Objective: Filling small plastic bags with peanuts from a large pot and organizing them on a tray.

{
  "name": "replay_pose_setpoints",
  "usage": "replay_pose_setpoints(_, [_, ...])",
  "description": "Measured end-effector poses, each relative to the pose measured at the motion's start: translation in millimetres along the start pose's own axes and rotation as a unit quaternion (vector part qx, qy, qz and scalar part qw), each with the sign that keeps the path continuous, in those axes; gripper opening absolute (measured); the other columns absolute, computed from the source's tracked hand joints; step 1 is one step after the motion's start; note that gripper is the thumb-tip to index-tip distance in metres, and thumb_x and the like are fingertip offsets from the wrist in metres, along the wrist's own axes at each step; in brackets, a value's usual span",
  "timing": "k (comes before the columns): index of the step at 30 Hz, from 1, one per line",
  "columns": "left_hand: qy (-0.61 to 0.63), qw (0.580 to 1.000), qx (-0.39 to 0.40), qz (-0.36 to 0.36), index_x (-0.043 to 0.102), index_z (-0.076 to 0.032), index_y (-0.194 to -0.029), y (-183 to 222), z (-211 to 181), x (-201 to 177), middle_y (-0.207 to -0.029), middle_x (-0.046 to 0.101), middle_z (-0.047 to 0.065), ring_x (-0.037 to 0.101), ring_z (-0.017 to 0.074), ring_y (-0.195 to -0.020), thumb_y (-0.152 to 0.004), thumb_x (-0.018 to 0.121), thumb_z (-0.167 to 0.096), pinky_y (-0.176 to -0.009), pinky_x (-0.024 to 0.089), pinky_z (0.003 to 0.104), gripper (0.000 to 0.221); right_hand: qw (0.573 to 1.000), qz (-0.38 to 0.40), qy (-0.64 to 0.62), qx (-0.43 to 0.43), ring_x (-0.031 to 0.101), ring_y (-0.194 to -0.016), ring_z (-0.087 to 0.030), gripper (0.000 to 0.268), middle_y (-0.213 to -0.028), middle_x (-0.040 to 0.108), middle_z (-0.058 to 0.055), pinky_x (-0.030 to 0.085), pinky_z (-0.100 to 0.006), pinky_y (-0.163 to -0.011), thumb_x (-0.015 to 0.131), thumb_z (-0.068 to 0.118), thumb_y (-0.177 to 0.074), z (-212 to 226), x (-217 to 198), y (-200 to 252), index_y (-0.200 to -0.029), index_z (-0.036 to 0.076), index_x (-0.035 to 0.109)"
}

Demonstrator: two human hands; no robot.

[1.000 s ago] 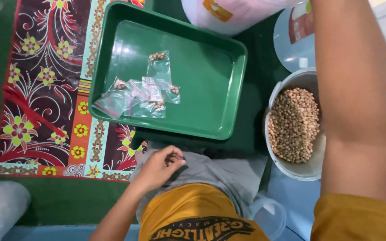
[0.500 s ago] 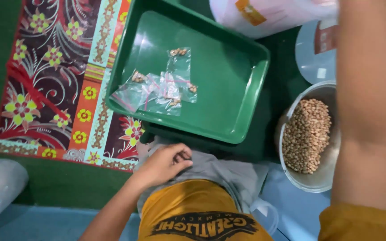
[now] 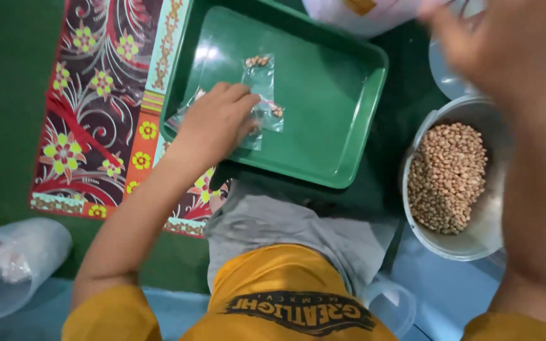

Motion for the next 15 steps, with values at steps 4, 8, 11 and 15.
replay_pose_setpoints(4, [-0.13, 0.99, 0.024, 0.053, 0.06, -0.009, -0.077, -10.9, 3.3, 23.7, -0.083, 0.057, 0.006, 0.054, 0.0257, -0.077, -0.071, 0.06, -0.011, -0.068, 0.048, 0.035, 0.006, 0.959, -0.067, -0.258, -0.102, 0.049, -0.117, -0.034, 0.04, -0.124, 0.055, -0.02, 0.036, -0.047, -0.103, 0.076, 0.012, -0.079, 102.0, -86.6, -4.4, -0.115, -0.002, 0.065])
replay_pose_setpoints(8, [-0.127, 0.989, 0.042, 0.068, 0.06, -0.007, -0.082, -14.3, -2.6, 33.4, -0.085, 0.058, 0.009, 0.055, 0.0274, -0.081, -0.068, 0.066, -0.016, -0.071, 0.048, 0.037, 0.018, 0.904, -0.036, -0.412, -0.111, 0.047, -0.118, -0.031, 0.03, -0.125, 0.05, -0.014, 0.038, -0.044, -0.1, 0.067, 0.019, -0.077, 138.4, -62.4, 60.5, -0.103, 0.006, 0.063])
replay_pose_setpoints(11, [-0.129, 0.991, 0.021, 0.027, 0.058, -0.004, -0.076, -15.7, -13.5, 29.4, -0.081, 0.058, 0.012, 0.055, 0.0296, -0.074, -0.07, 0.059, -0.008, -0.067, 0.047, 0.036, 0.007, 0.841, -0.024, -0.538, -0.05, 0.054, -0.112, -0.025, 0.023, -0.117, 0.057, -0.007, 0.044, -0.037, -0.097, 0.069, 0.015, -0.073, 165.1, -39.5, 102.8, -0.094, 0.006, 0.067])
replay_pose_setpoints(15, [-0.004, 0.995, -0.065, -0.075, 0.061, -0.005, -0.076, -14.2, -51.8, -3.8, -0.076, 0.057, 0.008, 0.055, 0.0262, -0.069, -0.078, 0.063, -0.009, -0.061, 0.045, 0.035, 0.005, 0.687, -0.064, -0.705, 0.164, 0.064, -0.088, -0.02, 0.017, -0.098, 0.067, -0.01, 0.051, -0.027, -0.078, 0.068, -0.002, -0.069, 188.8, -2.5, 145.8, -0.086, 0.0, 0.067])
Point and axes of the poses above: each hand's wrist, its own y-axis away from the middle knuckle, its own x-axis out of the palm, z = x × y, the point moved 4 cm from there along -y, towards the middle knuckle
